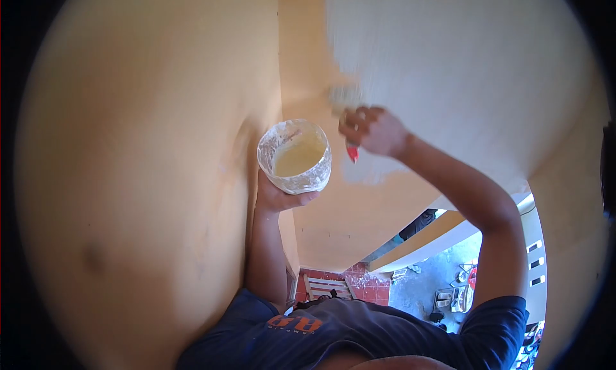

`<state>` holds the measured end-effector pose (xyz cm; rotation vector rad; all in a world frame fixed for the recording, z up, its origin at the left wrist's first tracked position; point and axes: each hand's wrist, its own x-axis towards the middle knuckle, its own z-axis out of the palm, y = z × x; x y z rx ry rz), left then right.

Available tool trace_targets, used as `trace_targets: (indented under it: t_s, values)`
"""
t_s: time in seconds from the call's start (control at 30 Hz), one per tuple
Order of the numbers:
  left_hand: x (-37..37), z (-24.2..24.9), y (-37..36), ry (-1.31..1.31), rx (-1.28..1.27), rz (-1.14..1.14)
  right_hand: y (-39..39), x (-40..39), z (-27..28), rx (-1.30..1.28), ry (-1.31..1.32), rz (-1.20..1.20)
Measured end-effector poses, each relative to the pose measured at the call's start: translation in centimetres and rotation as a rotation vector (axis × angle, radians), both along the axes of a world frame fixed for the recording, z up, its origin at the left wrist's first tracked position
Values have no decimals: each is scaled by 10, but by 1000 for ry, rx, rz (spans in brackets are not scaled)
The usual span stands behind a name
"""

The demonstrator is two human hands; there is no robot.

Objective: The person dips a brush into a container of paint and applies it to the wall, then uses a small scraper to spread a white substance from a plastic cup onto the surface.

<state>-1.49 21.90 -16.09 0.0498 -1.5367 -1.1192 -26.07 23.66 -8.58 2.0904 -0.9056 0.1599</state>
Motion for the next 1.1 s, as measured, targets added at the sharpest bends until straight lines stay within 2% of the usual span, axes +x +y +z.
trace_targets:
  t_s: [0.03, 0.07, 0.13, 0.23, 0.33, 0.47, 0.57, 0.6, 0.63, 0.73, 0.83, 0.9, 0.97, 1.0, 1.07, 1.1]
  values:
    - [2, -3, -2, -29, -10, -15, 0, -2, -21, 172, -85, -9]
    - [3, -6, -5, -55, -22, -28, 4, 0, -26, 172, -86, -8]
    - [-1, -7, -8, -16, -42, -4, 5, 1, -24, 317, -256, 8]
    - [-1, -11, -7, 7, -26, -1, -24, -18, 25, 108, -181, -32]
    - [0, -11, -7, -16, 30, -12, -33, -18, 104, -106, -318, -6]
    - [2, -13, -8, -39, 3, -6, -1, 26, 155, -362, -188, 25]
    - [2, -12, -9, -44, -19, -3, -22, 1, 104, -401, -133, 17]
    - [2, -11, -9, -41, -20, -2, -30, -8, 71, -320, -49, 62]
    - [2, -11, -8, -42, -4, -11, -28, -10, 36, -259, 43, 3]
    - [-2, -10, -8, -8, 23, -35, -11, -4, -47, -11, -71, -24]
    - [-1, -14, -9, -53, 33, -58, -5, -6, -86, 208, -204, -37]
    - [-4, -17, -19, -58, -95, -13, -10, -4, -67, 384, -346, -179]
    - [-8, -15, -20, -32, -62, -28, -34, -19, -32, 239, -420, -108]
    - [-10, -15, -20, 3, -30, -46, -38, -20, 3, 202, -396, -97]
    - [0, -14, -19, 10, -37, -56, -46, -6, 51, -24, -482, -23]
    - [2, -14, -19, 17, -43, -63, -45, -3, 72, -96, -448, -91]
